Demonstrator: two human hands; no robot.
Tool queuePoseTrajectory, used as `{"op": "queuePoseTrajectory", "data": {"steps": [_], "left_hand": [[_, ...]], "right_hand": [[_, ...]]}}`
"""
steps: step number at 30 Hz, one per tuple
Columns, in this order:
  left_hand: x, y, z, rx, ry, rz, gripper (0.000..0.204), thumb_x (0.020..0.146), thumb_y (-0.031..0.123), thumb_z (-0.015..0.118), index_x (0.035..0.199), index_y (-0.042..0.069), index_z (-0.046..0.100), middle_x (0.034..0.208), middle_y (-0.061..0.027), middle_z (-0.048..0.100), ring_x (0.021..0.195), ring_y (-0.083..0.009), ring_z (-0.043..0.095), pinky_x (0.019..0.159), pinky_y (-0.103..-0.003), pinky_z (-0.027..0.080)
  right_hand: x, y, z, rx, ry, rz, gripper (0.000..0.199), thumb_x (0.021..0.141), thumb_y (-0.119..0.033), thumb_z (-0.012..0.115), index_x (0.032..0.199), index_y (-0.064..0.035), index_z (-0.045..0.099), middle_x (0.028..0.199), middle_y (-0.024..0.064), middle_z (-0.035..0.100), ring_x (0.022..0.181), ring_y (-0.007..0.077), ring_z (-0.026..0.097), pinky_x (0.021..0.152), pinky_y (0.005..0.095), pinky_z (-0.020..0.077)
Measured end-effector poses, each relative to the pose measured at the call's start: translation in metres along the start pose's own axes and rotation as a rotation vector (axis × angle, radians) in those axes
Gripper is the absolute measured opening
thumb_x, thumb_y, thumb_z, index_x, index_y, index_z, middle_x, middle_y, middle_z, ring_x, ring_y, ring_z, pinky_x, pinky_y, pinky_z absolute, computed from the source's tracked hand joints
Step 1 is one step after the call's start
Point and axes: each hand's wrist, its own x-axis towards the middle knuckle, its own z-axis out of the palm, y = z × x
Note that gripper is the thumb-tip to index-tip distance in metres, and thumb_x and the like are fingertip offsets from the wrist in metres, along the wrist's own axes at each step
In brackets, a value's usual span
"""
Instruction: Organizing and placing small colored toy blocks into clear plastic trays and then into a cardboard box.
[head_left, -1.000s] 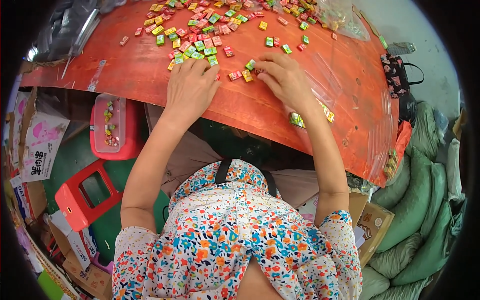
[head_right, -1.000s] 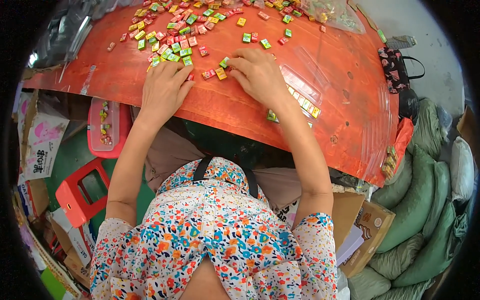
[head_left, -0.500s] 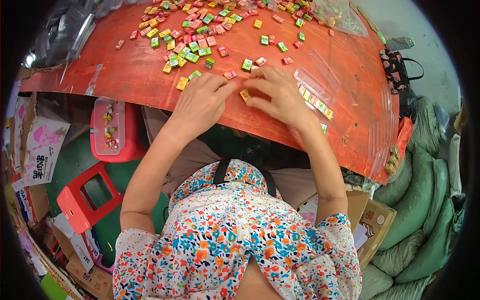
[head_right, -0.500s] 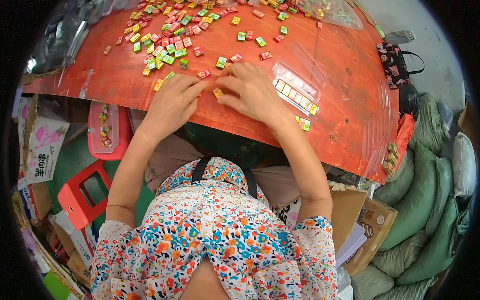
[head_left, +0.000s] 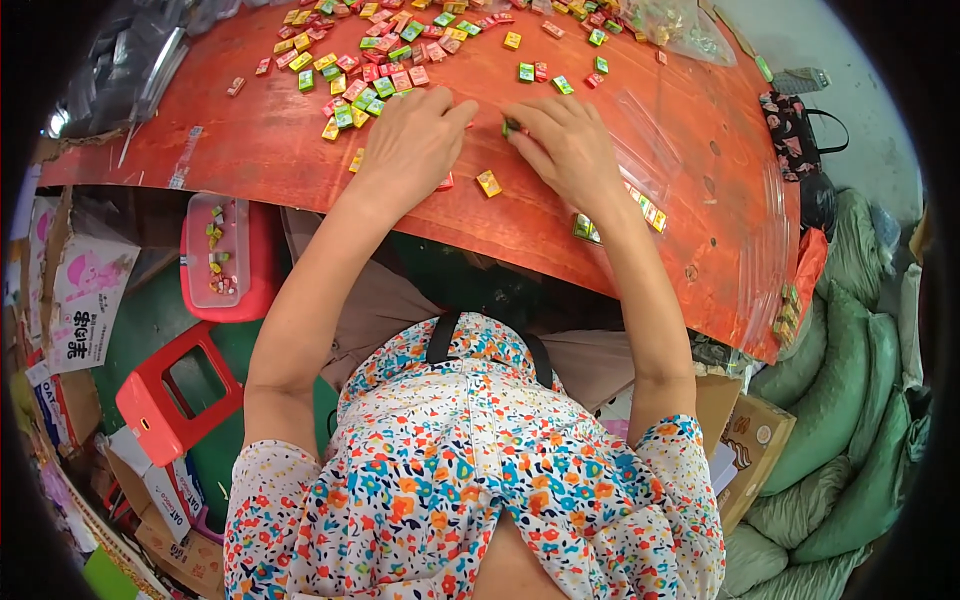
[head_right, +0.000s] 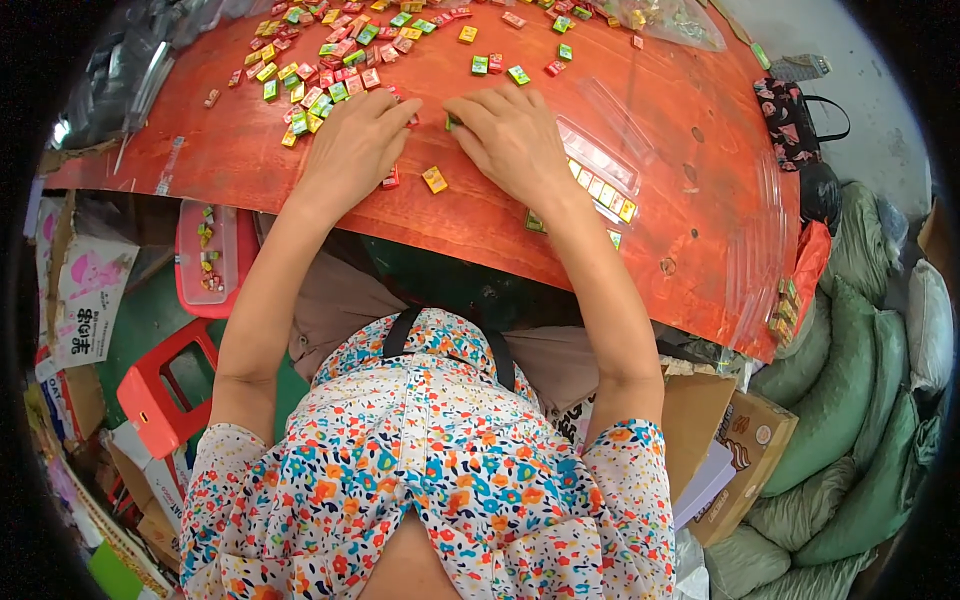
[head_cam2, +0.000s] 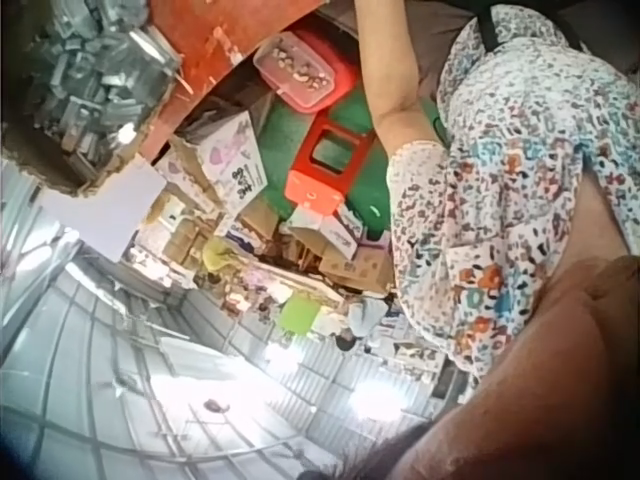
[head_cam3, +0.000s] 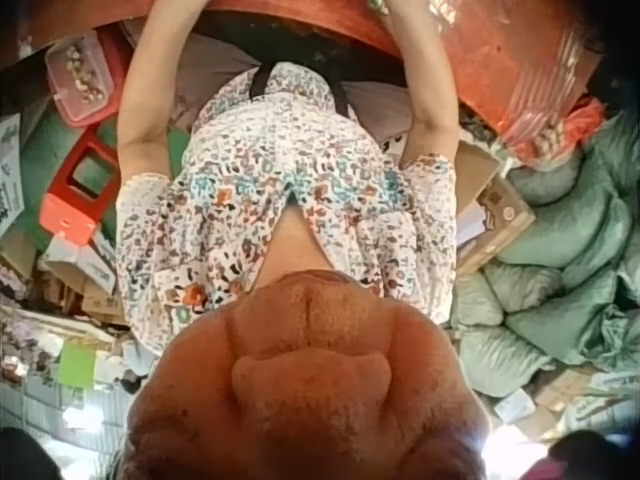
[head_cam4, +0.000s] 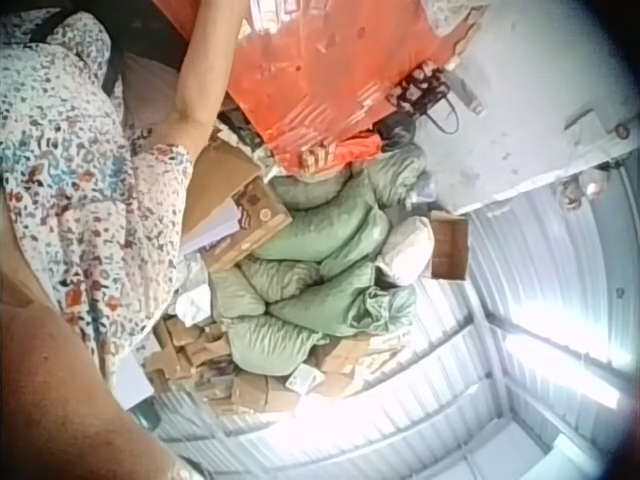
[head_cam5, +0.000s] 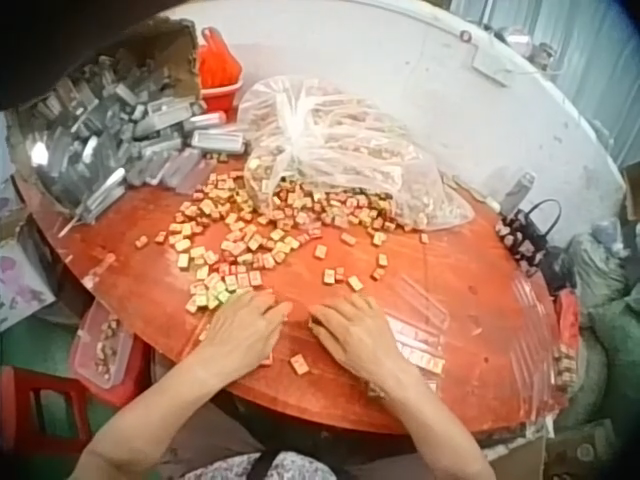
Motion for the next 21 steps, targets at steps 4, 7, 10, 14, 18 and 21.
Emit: {"op": "queuePoseTrajectory", "data": {"steps": [4,7,10,14,18,21], "left_hand": [[-0.022,0.02,-0.022,-0.095,0.011,-0.067,0.019,0.082,0.015,0.067,0.099,0.007,0.063,0.085,-0.0087,0.056,0.084,-0.028,0.059,0.073,-0.042,0.047],[-0.038,0.042,-0.028,-0.091,-0.107,-0.114,0.022,0.079,0.02,0.072,0.095,0.007,0.064,0.085,-0.0066,0.054,0.086,-0.0261,0.057,0.076,-0.042,0.044],[-0.043,0.051,-0.02,-0.006,-0.101,-0.143,0.028,0.075,0.025,0.076,0.093,0.008,0.065,0.085,-0.0043,0.053,0.089,-0.0233,0.055,0.078,-0.04,0.041],[-0.04,0.051,-0.015,0.007,-0.075,-0.155,0.036,0.071,0.029,0.079,0.098,0.009,0.065,0.087,-0.0034,0.053,0.09,-0.0226,0.052,0.079,-0.04,0.039],[-0.041,0.045,-0.02,-0.028,-0.029,-0.165,0.043,0.071,0.029,0.08,0.106,0.01,0.066,0.098,-0.0047,0.055,0.094,-0.0237,0.053,0.082,-0.04,0.04],[-0.043,0.048,-0.017,-0.032,-0.026,-0.13,0.044,0.071,0.028,0.08,0.109,0.011,0.066,0.104,-0.0049,0.056,0.097,-0.0237,0.053,0.083,-0.04,0.041]], "right_hand": [[-0.023,-0.01,-0.013,0.059,-0.082,-0.068,0.03,0.084,-0.017,0.069,0.113,-0.0108,0.067,0.107,0.0054,0.067,0.102,0.0262,0.06,0.089,0.0404,0.0448],[-0.032,-0.014,-0.009,0.093,-0.073,-0.063,0.032,0.082,-0.017,0.07,0.113,-0.0111,0.067,0.108,0.0049,0.068,0.103,0.0258,0.06,0.09,0.0398,0.0449],[-0.03,-0.019,-0.01,0.13,-0.11,-0.044,0.034,0.081,-0.018,0.072,0.114,-0.0108,0.067,0.109,0.0051,0.068,0.103,0.0253,0.06,0.091,0.04,0.0453],[-0.031,-0.013,-0.014,0.172,-0.099,0.014,0.033,0.083,-0.02,0.071,0.114,-0.0101,0.067,0.109,0.0063,0.068,0.103,0.0264,0.06,0.092,0.0411,0.0455],[-0.014,0.011,-0.012,0.112,0.013,0.105,0.026,0.086,-0.02,0.069,0.109,-0.0082,0.069,0.111,0.0071,0.067,0.105,0.0299,0.06,0.09,0.0427,0.0472],[-0.001,0.008,-0.002,0.083,0.012,-0.007,0.024,0.086,-0.018,0.068,0.108,-0.0081,0.069,0.114,0.0071,0.066,0.105,0.03,0.06,0.09,0.0414,0.0483]]}}
